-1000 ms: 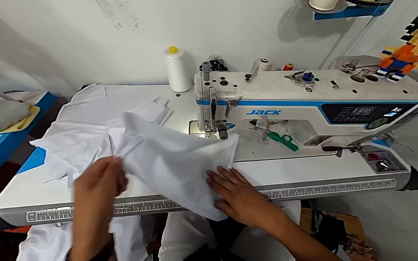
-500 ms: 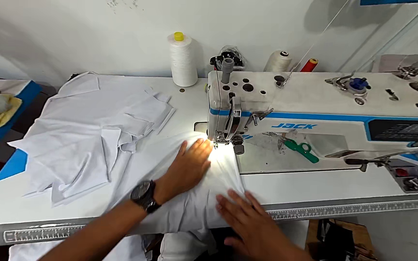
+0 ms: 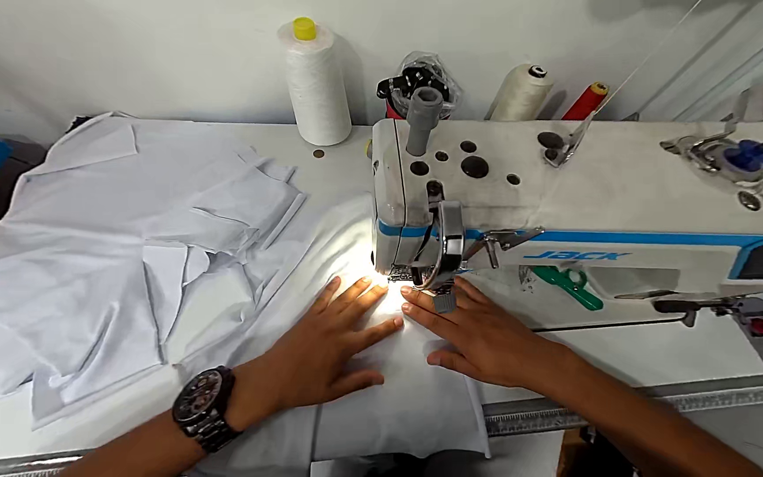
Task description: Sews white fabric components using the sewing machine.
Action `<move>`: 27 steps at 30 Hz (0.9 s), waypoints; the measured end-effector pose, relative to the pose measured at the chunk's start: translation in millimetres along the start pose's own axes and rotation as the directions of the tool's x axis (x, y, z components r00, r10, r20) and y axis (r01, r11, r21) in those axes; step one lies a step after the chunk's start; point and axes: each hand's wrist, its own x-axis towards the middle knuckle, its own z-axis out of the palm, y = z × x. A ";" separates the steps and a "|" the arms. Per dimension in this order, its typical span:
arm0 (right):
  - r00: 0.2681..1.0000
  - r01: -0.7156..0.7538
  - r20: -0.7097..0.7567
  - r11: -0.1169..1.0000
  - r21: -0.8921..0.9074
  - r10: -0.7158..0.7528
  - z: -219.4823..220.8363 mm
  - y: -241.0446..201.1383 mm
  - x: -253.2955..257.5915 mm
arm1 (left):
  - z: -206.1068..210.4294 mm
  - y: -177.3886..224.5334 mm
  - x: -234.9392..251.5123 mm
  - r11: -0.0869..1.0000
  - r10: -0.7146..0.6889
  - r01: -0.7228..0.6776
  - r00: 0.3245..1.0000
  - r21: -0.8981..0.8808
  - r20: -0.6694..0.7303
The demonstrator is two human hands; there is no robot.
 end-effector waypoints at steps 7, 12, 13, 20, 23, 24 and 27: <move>0.999 -0.049 0.002 0.999 -0.021 0.049 0.1 6.0 6.5 | -10.6 -24.7 1.9 0.997 0.070 -0.072 0.996 0.036 0.057; 0.998 -0.065 -0.010 0.998 -0.017 0.065 0.1 7.8 7.3 | -11.7 -25.9 4.5 0.997 0.059 -0.061 0.997 0.036 0.056; 0.997 -0.075 -0.004 0.997 -0.014 0.075 0.3 7.6 7.3 | -11.3 -26.1 4.5 0.998 0.057 -0.059 0.997 0.030 0.052; 0.998 -0.065 -0.024 0.998 0.000 0.065 -0.5 9.2 8.1 | -11.5 -28.1 5.1 0.997 0.064 -0.066 0.996 0.037 0.060; 0.998 -0.066 0.002 0.998 -0.016 0.066 -2.9 11.9 9.8 | -11.7 -29.3 6.6 0.997 0.065 -0.068 0.996 0.041 0.053; 0.998 -0.064 0.007 0.998 -0.022 0.064 -4.2 13.2 11.2 | -11.8 -29.9 7.4 0.997 0.063 -0.065 0.997 0.046 0.053; 0.998 -0.060 0.020 0.998 -0.019 0.061 -7.5 16.6 13.7 | -12.7 -31.0 9.2 0.996 0.057 -0.061 0.997 0.064 0.056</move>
